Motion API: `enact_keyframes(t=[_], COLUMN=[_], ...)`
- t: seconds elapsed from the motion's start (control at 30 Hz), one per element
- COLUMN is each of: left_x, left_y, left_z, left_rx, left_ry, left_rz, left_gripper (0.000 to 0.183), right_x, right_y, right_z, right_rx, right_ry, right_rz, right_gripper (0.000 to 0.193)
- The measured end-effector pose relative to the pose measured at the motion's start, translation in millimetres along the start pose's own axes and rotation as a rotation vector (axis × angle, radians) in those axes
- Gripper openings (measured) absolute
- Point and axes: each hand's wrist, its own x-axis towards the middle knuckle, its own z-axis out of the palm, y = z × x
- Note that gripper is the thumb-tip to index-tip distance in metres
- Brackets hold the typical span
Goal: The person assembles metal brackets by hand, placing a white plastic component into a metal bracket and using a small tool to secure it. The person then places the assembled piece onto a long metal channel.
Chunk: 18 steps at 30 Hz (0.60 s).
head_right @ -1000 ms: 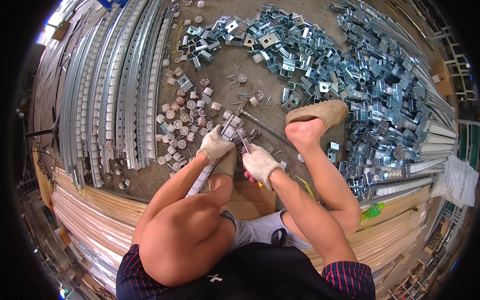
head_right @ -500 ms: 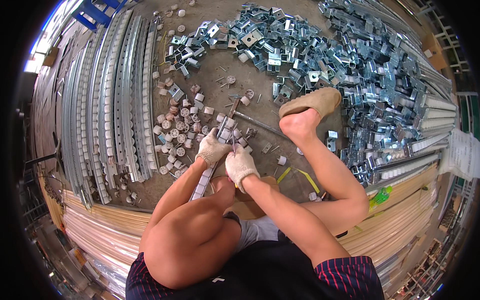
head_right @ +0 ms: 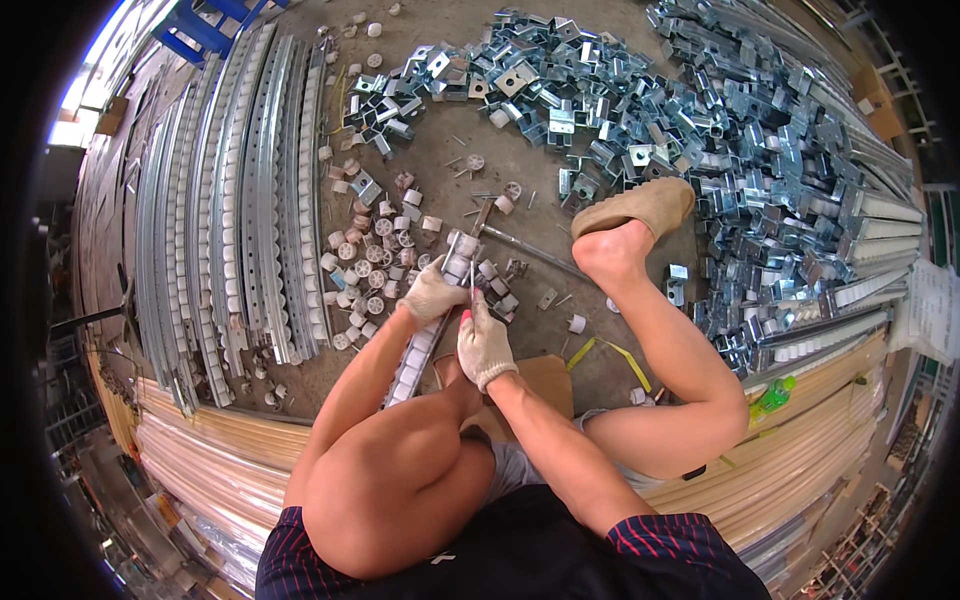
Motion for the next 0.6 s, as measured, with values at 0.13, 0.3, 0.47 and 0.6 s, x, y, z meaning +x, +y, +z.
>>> enact_keyframes(t=[0.13, 0.3, 0.47, 0.6], left_x=[-8, 0, -6, -13], left_y=[12, -4, 8, 32], left_z=[-1, 2, 6, -3], left_rx=[0.232, 0.209, 0.373, 0.395], left_ry=[0.115, 0.111, 0.15, 0.053], left_rz=[-0.042, -0.022, -0.041, -0.061], left_gripper=[0.071, 0.079, 0.085, 0.081], right_x=[7, -2, 7, 13], right_y=[-27, 14, -7, -9], right_z=[-25, -11, -50, -53], right_rx=[0.121, 0.325, 0.861, 0.617], right_ry=[-0.264, -0.154, -0.345, -0.379], right_rz=[0.324, 0.197, 0.672, 0.593], right_gripper=[0.053, 0.049, 0.045, 0.047])
